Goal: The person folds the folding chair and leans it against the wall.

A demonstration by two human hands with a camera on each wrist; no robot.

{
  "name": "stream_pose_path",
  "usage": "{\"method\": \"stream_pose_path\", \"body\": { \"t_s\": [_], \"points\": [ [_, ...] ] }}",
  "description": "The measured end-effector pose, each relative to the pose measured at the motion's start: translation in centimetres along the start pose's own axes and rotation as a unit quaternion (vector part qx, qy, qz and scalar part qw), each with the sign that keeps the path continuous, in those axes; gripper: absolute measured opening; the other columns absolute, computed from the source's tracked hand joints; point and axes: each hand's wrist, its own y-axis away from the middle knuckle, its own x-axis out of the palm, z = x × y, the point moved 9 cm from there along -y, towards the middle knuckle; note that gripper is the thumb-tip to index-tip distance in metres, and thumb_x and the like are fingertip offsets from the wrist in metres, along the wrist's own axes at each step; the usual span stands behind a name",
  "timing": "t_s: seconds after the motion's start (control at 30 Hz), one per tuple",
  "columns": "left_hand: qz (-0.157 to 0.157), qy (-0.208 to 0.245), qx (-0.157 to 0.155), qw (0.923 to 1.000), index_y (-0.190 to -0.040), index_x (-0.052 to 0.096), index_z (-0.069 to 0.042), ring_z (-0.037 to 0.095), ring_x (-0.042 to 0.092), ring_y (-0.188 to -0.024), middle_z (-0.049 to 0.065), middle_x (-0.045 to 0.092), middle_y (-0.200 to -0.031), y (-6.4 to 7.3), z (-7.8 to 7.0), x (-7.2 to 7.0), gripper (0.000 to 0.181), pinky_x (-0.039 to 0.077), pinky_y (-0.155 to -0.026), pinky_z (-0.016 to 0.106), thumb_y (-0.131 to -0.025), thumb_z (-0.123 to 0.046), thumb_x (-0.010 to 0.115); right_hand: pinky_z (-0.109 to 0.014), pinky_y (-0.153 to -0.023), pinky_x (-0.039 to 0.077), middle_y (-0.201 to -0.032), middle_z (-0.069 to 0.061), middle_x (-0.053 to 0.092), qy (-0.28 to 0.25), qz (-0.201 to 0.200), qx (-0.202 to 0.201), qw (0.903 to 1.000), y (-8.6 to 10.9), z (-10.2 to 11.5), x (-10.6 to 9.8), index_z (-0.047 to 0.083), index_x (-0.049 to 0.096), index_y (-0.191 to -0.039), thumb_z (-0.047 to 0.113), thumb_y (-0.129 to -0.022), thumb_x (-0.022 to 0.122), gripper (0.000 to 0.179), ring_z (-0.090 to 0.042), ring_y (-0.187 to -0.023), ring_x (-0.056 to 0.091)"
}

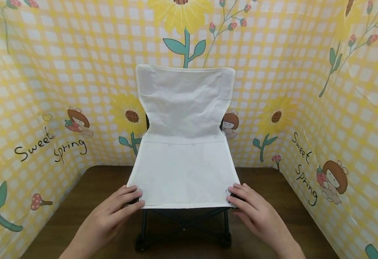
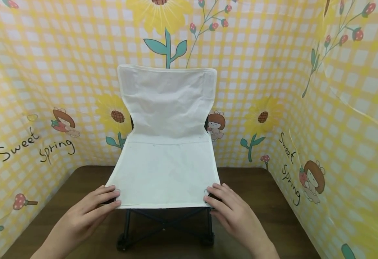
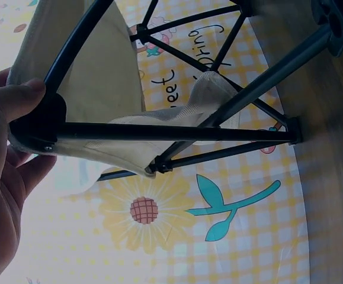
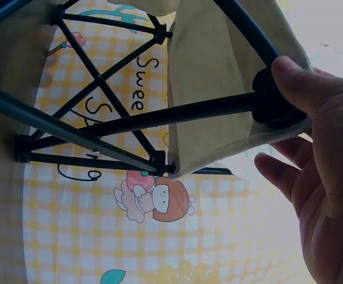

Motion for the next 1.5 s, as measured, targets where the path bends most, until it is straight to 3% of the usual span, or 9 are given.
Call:
{"method": "stream_pose_path", "body": {
  "t_s": [0.23, 0.43, 0.7, 0.93, 1.13, 1.5],
  "points": [
    [0.005, -0.001, 0.002, 1.0000, -0.114, 0.070, -0.002, 0.036, 0.059, -0.112, 0.018, 0.066, -0.116, -0.23, -0.09, 0.02, 0.030, 0.036, -0.112, 0.035, -0.103, -0.015, 0.045, -0.036, -0.105, 0.044, -0.123, -0.019, 0.062, 0.013, 0.000, -0.015, 0.9998, -0.60, 0.57, 0.13, 0.002, 0.067, -0.118, 0.017, -0.101, 0.050, 0.028, -0.038, -0.114, 0.059],
    [0.016, -0.013, -0.003, 0.9998, -0.114, 0.070, -0.006, 0.035, 0.061, -0.110, 0.014, 0.067, -0.117, -0.40, 0.09, 0.16, 0.031, 0.037, -0.111, 0.034, -0.104, -0.016, 0.043, -0.037, -0.105, 0.044, -0.123, -0.020, 0.063, 0.006, 0.000, -0.012, 0.9999, -0.78, 0.53, 0.00, 0.000, 0.067, -0.118, 0.014, -0.101, 0.050, 0.028, -0.037, -0.114, 0.060],
    [0.046, -0.011, -0.011, 0.9988, -0.116, 0.070, -0.010, 0.033, 0.060, -0.113, 0.011, 0.066, -0.120, -0.26, 0.31, 0.21, 0.035, 0.036, -0.110, 0.024, -0.105, -0.020, 0.038, -0.033, -0.103, 0.046, -0.121, -0.022, 0.063, 0.009, -0.006, -0.024, 0.9996, -0.79, 0.85, -0.26, -0.001, 0.068, -0.116, 0.012, -0.101, 0.049, 0.028, -0.038, -0.112, 0.061],
    [0.027, -0.030, 0.004, 0.9992, -0.116, 0.070, -0.008, 0.030, 0.060, -0.116, 0.013, 0.068, -0.117, -0.34, -0.16, 0.05, 0.035, 0.036, -0.112, 0.028, -0.105, -0.016, 0.038, -0.028, -0.102, 0.046, -0.122, -0.023, 0.063, 0.027, -0.010, -0.018, 0.9994, -0.62, 0.93, -0.21, -0.001, 0.068, -0.117, 0.011, -0.102, 0.046, 0.029, -0.037, -0.113, 0.061],
    [0.005, -0.052, 0.018, 0.9985, -0.114, 0.071, -0.007, 0.029, 0.059, -0.119, 0.014, 0.069, -0.114, -0.88, -0.51, 0.10, 0.034, 0.037, -0.111, 0.030, -0.105, -0.013, 0.039, -0.032, -0.103, 0.046, -0.121, -0.024, 0.063, 0.033, -0.027, -0.015, 0.9990, -0.66, 0.81, -0.16, -0.001, 0.069, -0.116, 0.010, -0.102, 0.046, 0.028, -0.037, -0.111, 0.062],
    [-0.010, -0.073, 0.010, 0.9973, -0.112, 0.072, -0.008, 0.030, 0.060, -0.116, 0.013, 0.070, -0.114, -1.01, -0.47, 0.30, 0.038, 0.039, -0.110, 0.032, -0.105, -0.007, 0.035, -0.031, -0.103, 0.046, -0.122, -0.020, 0.064, 0.045, -0.043, 0.012, 0.9980, -1.03, 0.70, 0.00, 0.003, 0.070, -0.115, 0.011, -0.102, 0.045, 0.029, -0.034, -0.111, 0.063]
  ]
}}
